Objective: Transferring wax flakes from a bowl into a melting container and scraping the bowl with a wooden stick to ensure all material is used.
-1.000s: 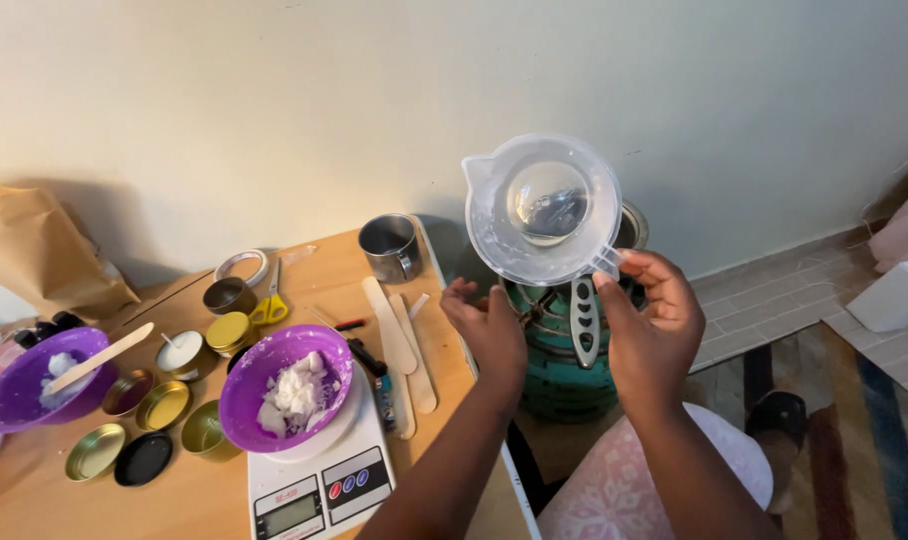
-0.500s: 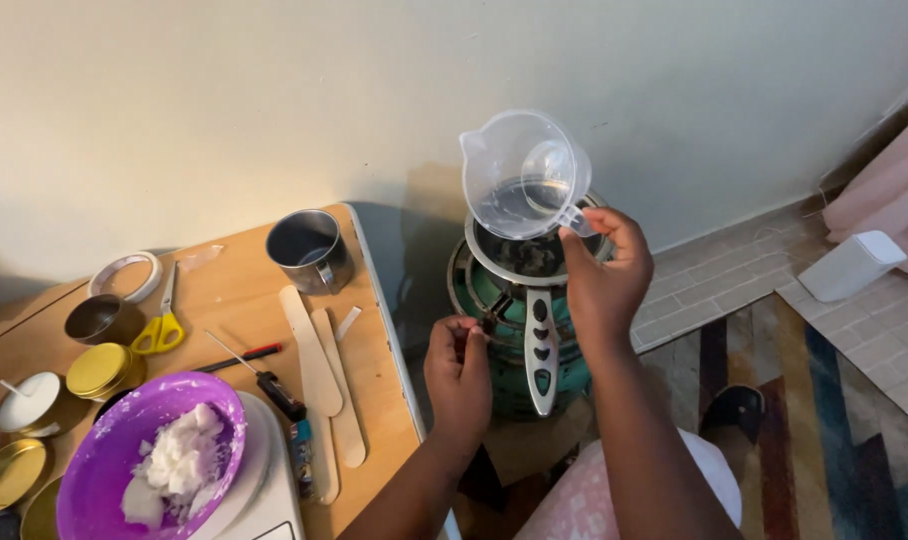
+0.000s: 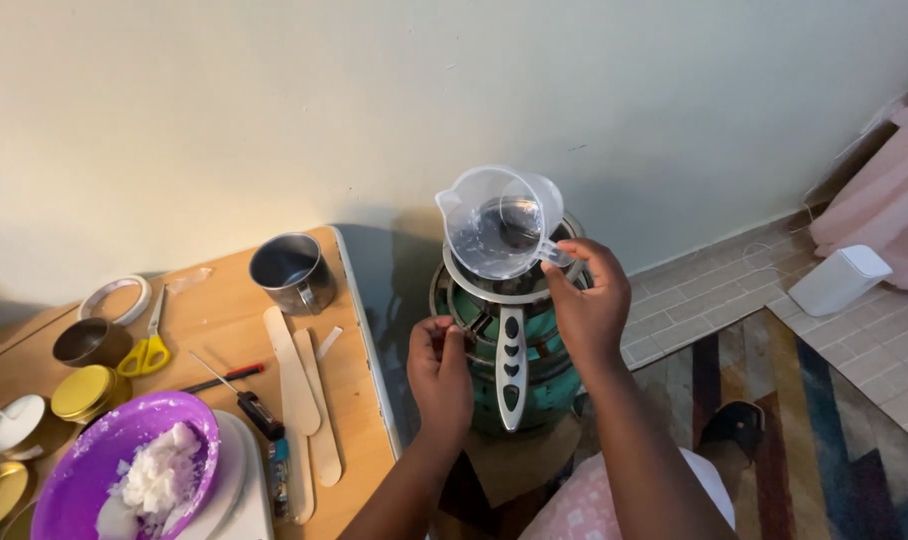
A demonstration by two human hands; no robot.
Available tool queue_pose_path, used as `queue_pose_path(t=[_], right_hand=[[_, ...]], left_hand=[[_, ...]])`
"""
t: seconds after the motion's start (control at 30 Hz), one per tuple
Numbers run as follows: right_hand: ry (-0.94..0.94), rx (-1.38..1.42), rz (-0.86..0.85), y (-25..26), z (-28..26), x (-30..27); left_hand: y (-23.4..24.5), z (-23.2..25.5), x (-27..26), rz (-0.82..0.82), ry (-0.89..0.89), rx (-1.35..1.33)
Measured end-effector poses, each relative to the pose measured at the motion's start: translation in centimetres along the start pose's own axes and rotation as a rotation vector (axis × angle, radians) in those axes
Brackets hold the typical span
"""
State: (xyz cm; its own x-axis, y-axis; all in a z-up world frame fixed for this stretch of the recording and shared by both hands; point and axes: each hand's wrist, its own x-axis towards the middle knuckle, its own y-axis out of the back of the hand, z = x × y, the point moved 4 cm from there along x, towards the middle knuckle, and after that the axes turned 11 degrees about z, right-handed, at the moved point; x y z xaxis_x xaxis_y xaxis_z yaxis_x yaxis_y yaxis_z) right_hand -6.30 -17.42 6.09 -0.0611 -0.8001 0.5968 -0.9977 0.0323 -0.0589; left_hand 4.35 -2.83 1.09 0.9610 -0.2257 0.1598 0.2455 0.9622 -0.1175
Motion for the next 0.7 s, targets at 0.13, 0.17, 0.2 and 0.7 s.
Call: queue_pose_path(t=[0.13, 0.17, 0.2, 0.7], right_hand=[[0.039, -0.031, 0.001, 0.4, 0.2, -0.7], [0.050, -0.031, -0.002, 0.3, 0.0, -0.7], [0.061, -0.029, -0.001, 0.4, -0.1, -0.7], [0.137, -0.089, -0.078, 0.3, 0.3, -0.9]], left_hand=[[-1.7, -1.3, 2.8, 0.147, 0.069, -0.153], [-2.1, -1.9, 4.3, 0.184, 0.020, -0.173], [-1.9, -2.5, 4.9, 0.185, 0.017, -0.184], [-4.3, -3.6, 7.7, -0.088, -0.054, -0.077]])
